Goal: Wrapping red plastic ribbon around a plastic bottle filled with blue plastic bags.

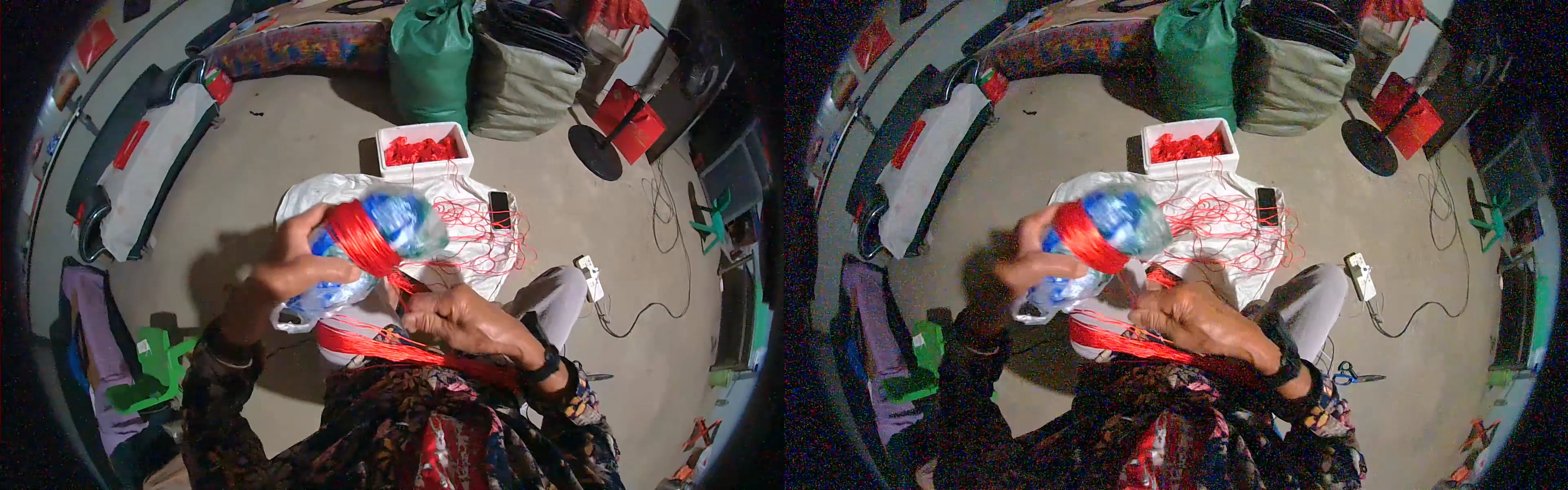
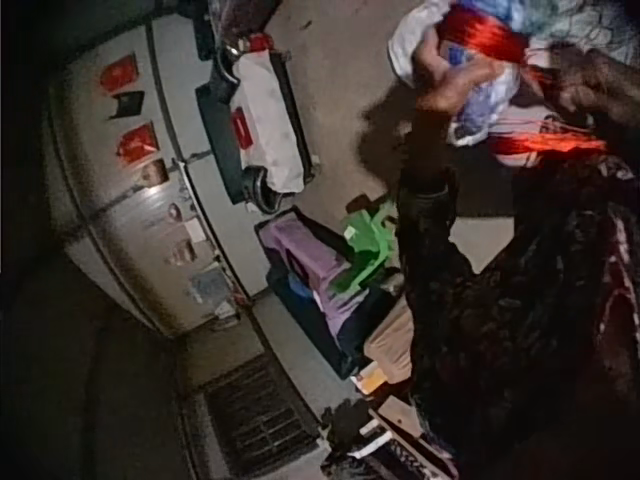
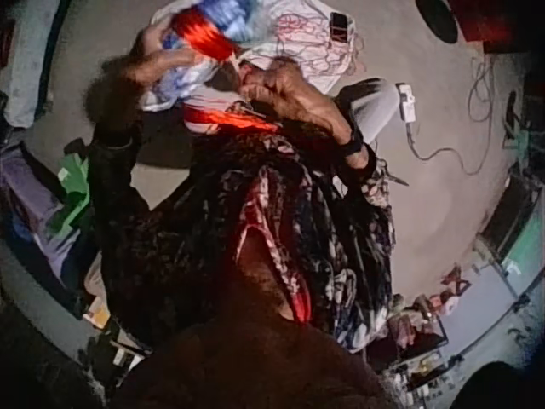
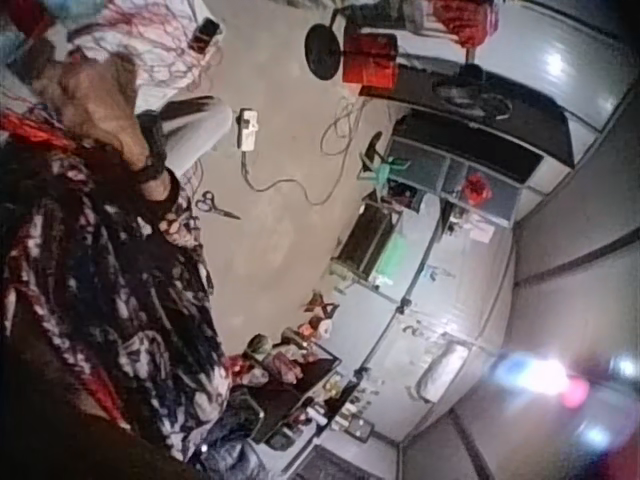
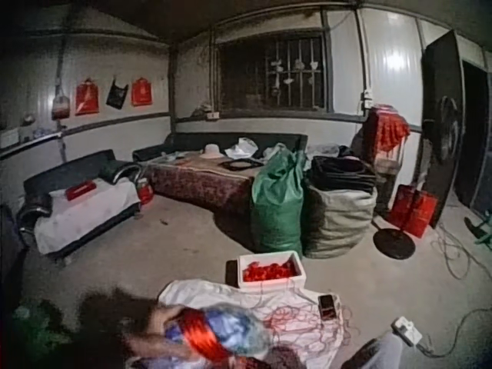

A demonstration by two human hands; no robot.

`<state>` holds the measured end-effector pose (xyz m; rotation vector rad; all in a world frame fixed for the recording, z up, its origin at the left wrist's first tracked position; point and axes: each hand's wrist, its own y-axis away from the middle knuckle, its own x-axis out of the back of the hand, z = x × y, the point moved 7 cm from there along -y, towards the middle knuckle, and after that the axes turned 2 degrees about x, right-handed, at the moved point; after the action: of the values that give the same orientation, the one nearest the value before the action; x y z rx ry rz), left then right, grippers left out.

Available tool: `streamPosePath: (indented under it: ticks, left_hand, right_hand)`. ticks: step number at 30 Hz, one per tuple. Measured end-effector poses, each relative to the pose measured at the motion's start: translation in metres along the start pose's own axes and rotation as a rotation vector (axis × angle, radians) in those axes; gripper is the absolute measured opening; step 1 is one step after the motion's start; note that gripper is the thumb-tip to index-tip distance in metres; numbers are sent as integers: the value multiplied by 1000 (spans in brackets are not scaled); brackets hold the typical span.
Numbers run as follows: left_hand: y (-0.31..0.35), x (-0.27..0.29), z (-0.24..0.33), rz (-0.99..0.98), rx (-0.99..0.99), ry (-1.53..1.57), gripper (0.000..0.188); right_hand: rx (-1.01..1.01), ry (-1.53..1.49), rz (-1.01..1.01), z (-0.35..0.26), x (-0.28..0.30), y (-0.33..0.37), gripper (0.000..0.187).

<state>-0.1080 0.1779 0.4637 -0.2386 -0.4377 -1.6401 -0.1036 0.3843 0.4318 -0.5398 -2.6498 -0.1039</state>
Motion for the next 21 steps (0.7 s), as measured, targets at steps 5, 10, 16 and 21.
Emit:
streamPosePath:
  ticks: [5, 10, 16, 21]
  left_hand:
    - [7, -65, -12, -361, 15, 95, 70]
    - [30, -93, 25, -490, -151, -139, 76]
    - [44, -50, 44, -398, 7, 445, 71]
    - [30, -2, 16, -17, -84, 26, 65]
  right_hand:
    - [171, 10, 86, -55, 35, 6, 17]
    - [-25, -318, 158, -14, 59, -10, 21]
    - [-15, -578, 222, 32, 12, -3, 19]
    - [-17, -264, 212, 20, 9, 1, 24]
